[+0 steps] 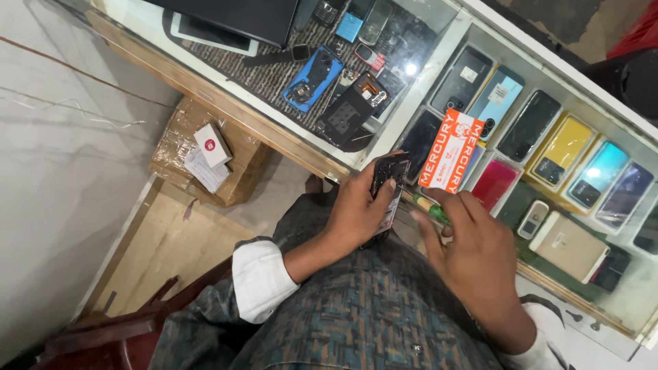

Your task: The person uses a screwdriver to remove screws from the back of a disassembled smartphone, then detaches the back cover and sets it aside. The person continues to manipulate internal components and repositions the device while working at a repair bench.

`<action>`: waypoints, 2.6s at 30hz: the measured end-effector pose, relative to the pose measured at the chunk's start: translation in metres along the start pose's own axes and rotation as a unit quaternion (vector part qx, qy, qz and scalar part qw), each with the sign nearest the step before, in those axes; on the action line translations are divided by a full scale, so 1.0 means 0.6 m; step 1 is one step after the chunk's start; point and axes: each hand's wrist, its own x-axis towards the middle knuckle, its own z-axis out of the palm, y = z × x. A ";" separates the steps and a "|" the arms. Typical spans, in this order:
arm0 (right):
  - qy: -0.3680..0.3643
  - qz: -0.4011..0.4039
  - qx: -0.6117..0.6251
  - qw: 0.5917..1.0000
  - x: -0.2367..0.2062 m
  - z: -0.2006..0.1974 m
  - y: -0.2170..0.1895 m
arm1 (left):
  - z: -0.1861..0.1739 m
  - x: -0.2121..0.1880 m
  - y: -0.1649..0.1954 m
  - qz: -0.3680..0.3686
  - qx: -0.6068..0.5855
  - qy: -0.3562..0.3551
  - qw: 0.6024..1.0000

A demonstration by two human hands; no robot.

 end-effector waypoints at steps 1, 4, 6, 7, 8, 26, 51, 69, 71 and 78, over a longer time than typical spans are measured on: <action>0.005 0.006 -0.013 1.000 0.007 0.006 -0.002 | -0.004 0.002 -0.003 -0.033 0.006 -0.006 0.999; 0.009 0.017 -0.029 0.999 0.021 0.020 -0.001 | -0.011 0.006 -0.016 -0.041 -0.002 -0.011 0.999; -0.003 0.015 -0.003 1.000 0.023 0.027 0.010 | -0.019 0.014 -0.028 -0.027 -0.024 -0.012 0.999; -0.012 0.038 0.045 0.998 0.021 0.029 0.019 | -0.025 0.016 -0.033 -0.027 -0.041 -0.014 0.999; -0.021 0.062 0.093 0.994 0.018 0.030 0.030 | -0.030 0.016 -0.039 -0.028 -0.058 -0.016 0.998; 0.111 0.105 -0.054 0.987 0.134 0.308 0.156 | -0.203 0.049 -0.067 -0.165 -0.422 0.023 0.891; 0.310 0.251 0.542 0.740 -0.256 0.175 0.019 | 0.031 -0.097 -0.059 -0.217 -0.287 -0.385 0.850; 0.625 0.360 0.377 0.581 -1.006 0.212 -0.226 | 0.227 -0.745 -0.030 -0.207 -0.101 -0.710 0.665; 0.653 0.373 0.386 0.534 -1.062 0.215 -0.252 | 0.248 -0.801 -0.027 -0.208 -0.088 -0.748 0.624; 0.746 0.406 0.304 0.431 -1.211 0.271 -0.326 | 0.312 -0.980 -0.030 -0.105 0.024 -0.845 0.524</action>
